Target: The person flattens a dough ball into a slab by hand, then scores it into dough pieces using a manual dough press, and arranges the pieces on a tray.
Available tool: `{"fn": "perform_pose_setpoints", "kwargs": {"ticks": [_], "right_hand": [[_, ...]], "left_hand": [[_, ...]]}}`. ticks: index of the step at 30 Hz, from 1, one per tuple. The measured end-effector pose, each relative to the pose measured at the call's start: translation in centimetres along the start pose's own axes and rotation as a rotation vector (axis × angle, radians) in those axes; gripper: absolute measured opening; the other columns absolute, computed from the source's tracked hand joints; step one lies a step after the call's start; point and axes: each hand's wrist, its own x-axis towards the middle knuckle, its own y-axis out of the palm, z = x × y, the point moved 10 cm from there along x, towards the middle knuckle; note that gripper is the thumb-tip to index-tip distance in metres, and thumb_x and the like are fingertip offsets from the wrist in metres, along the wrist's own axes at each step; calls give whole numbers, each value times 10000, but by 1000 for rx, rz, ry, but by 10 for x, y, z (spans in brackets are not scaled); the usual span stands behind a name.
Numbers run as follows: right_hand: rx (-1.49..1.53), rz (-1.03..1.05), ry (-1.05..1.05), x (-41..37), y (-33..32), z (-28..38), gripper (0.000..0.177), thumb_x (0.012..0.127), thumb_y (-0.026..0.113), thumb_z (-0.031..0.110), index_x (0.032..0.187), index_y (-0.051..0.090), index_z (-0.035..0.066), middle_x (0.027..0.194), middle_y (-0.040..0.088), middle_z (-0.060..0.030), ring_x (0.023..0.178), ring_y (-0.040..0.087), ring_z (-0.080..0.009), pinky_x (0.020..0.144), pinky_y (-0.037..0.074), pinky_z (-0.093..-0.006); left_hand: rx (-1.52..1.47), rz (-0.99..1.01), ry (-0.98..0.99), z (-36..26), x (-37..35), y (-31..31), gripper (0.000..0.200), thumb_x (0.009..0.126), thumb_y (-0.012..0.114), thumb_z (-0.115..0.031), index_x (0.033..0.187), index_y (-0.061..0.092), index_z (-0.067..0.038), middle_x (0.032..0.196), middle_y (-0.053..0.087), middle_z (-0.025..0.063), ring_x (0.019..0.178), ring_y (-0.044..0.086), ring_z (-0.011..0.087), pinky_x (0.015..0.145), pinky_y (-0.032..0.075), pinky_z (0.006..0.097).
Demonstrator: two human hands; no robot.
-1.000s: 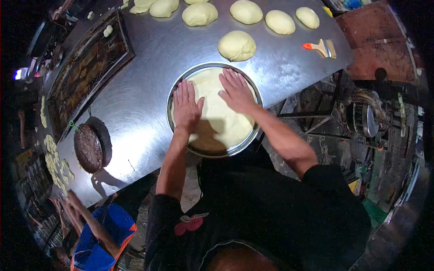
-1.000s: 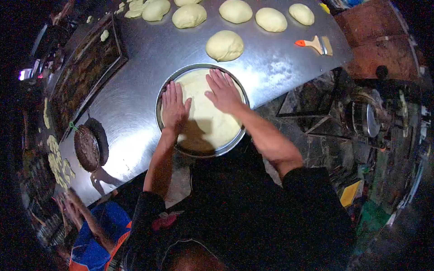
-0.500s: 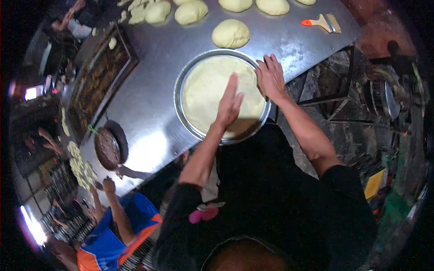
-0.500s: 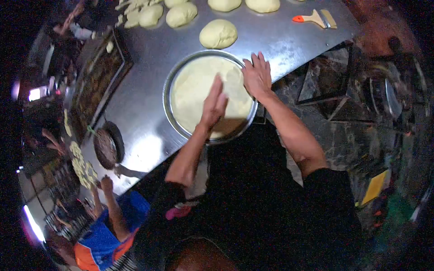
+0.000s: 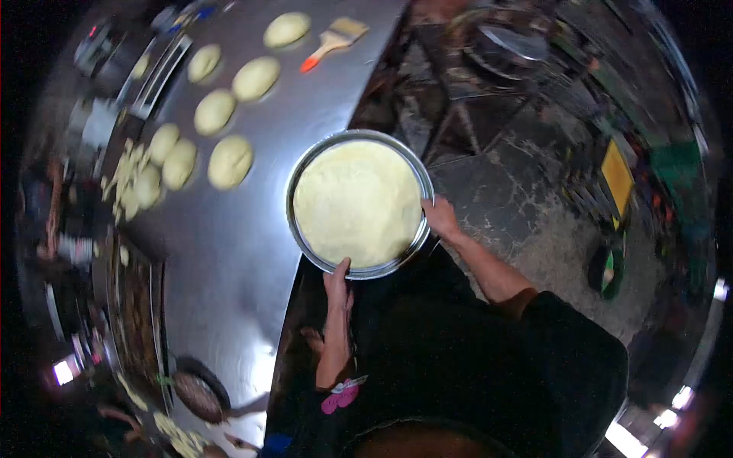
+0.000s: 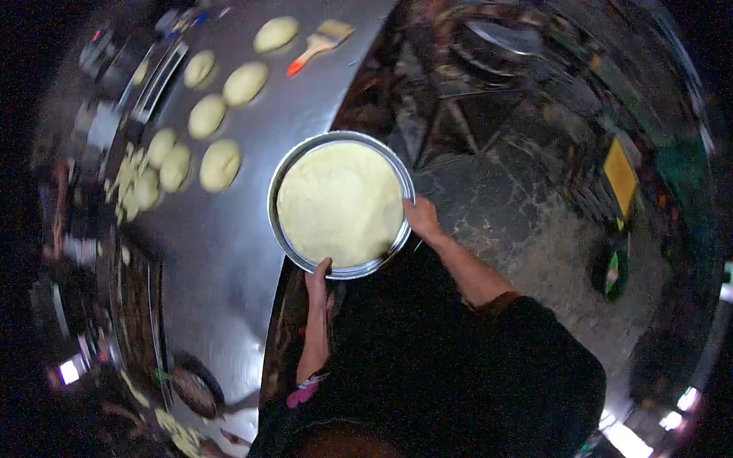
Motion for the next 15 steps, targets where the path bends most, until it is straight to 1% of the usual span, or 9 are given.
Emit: {"fn": "perform_pose_setpoints", "kwargs": {"ticks": [1,2,5,6,10,12,13,14,15], "right_hand": [[98,-66,74,-5,-20,-22,513,898,466,408,1174,581,-9,1106,608,-293,1087,570,-432,935,437,-477],[197,-124,145,-9,-39,-44,510,894,472,417,1109,619,-21,1094,615,-290,1078,579,-426,921,443,-474],[297,-331,241,2,-92,-124,515,889,479,423,1063,632,-37,1031,632,-293,1035,594,-440,889,455,-471],[289,-384,249,25,-104,-167,514,889,477,428,1012,642,-43,965,646,-289,989,607,-451,859,462,-474],[293,-549,246,81,-177,-264,479,893,475,395,955,627,-55,949,641,-288,954,604,-460,814,468,-498],[90,-461,233,122,-182,-314,404,892,473,342,885,615,-35,917,632,-276,899,598,-462,764,465,-521],[89,-459,235,121,-197,-314,404,892,473,342,885,615,-35,917,632,-276,899,598,-462,764,465,-521],[-76,-540,165,119,-222,-302,372,888,467,320,879,612,-23,919,629,-259,888,595,-457,758,463,-526],[-72,-559,162,132,-240,-305,359,880,471,319,851,624,-5,875,637,-238,852,608,-434,733,463,-527]], "left_hand": [[46,62,74,-9,9,28,401,852,578,-45,1232,496,51,1154,605,141,1035,600,236,870,492,354],[150,126,-5,-3,21,56,425,806,561,18,1225,495,60,1121,615,143,1032,601,237,901,473,354],[176,344,-7,29,62,148,424,811,562,7,1225,491,66,1115,617,144,1034,593,234,930,446,347],[228,381,-9,42,78,181,430,787,576,-12,1204,511,70,1107,622,139,1012,595,229,916,443,340],[404,445,-46,93,122,306,436,735,591,-46,1152,563,76,1095,628,133,1000,584,218,900,430,319],[436,411,-96,126,152,340,414,729,601,-56,1125,580,65,1059,633,129,998,583,214,884,437,318],[511,392,-143,136,158,357,410,724,605,-55,1117,583,60,1043,634,128,1007,579,209,884,434,315],[507,391,-141,139,165,378,410,724,605,-55,1117,583,60,1043,634,128,1007,579,209,884,434,315],[540,417,-181,149,171,393,433,758,627,-75,1158,550,71,1097,620,136,1013,584,215,865,455,333]]}}
